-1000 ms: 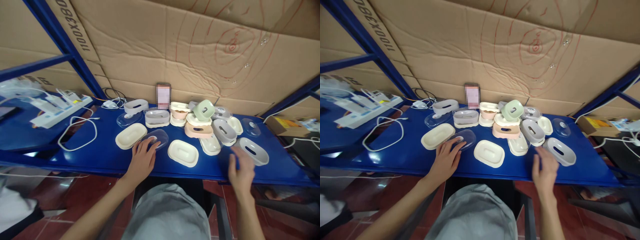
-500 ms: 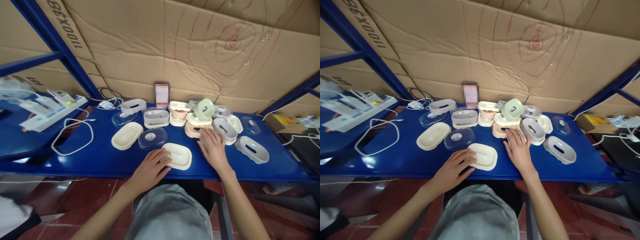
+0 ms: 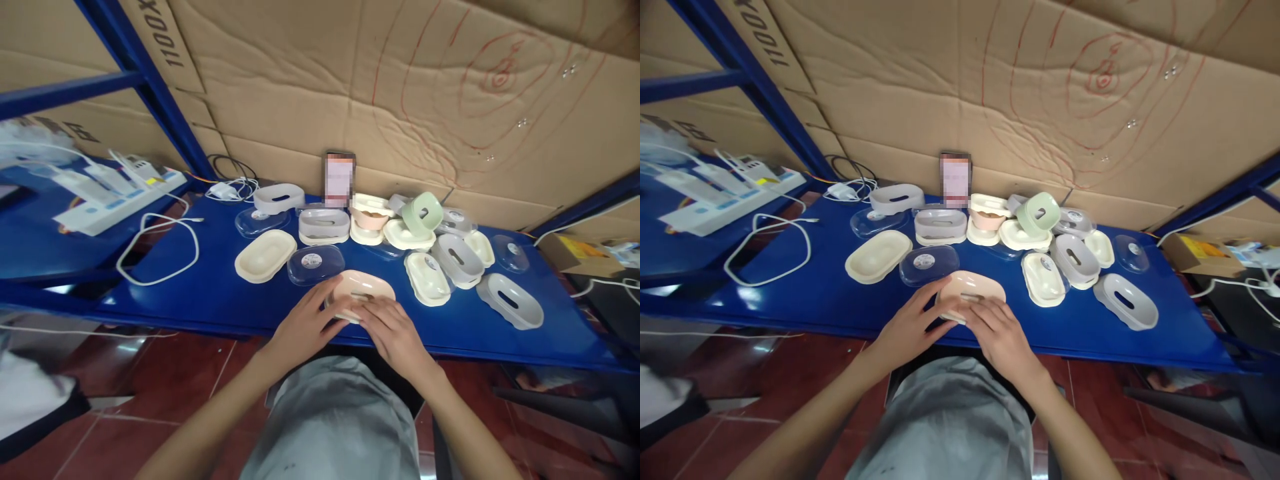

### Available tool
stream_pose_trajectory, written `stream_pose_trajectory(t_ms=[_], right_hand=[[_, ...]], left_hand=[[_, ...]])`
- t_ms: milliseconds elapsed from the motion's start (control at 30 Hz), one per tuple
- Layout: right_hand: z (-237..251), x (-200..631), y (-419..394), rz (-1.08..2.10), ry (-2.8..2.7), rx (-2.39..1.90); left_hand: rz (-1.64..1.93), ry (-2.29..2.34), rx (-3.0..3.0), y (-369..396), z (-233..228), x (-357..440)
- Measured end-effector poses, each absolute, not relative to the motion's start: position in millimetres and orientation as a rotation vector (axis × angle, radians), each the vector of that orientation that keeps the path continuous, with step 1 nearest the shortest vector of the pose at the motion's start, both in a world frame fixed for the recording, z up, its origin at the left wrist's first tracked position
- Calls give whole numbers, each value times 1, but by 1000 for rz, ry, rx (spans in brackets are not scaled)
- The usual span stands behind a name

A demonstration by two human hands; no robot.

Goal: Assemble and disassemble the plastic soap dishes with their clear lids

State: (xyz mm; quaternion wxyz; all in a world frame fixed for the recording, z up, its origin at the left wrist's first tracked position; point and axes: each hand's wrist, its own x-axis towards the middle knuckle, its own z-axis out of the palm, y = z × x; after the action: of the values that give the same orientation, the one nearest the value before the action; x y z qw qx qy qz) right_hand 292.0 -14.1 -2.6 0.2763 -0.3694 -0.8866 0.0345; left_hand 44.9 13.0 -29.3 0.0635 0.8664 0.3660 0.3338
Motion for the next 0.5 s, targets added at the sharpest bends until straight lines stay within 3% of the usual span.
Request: stream_pose_trajectory(t_ms=[367,500], right_hand=[[-13,292,-11,62,-2449,-1019],[-16,295,-16,47,-2411,-1105]], left_hand=[[1128,1284,2501,16,-19,34],[948,1575,2503,43,-20,18]])
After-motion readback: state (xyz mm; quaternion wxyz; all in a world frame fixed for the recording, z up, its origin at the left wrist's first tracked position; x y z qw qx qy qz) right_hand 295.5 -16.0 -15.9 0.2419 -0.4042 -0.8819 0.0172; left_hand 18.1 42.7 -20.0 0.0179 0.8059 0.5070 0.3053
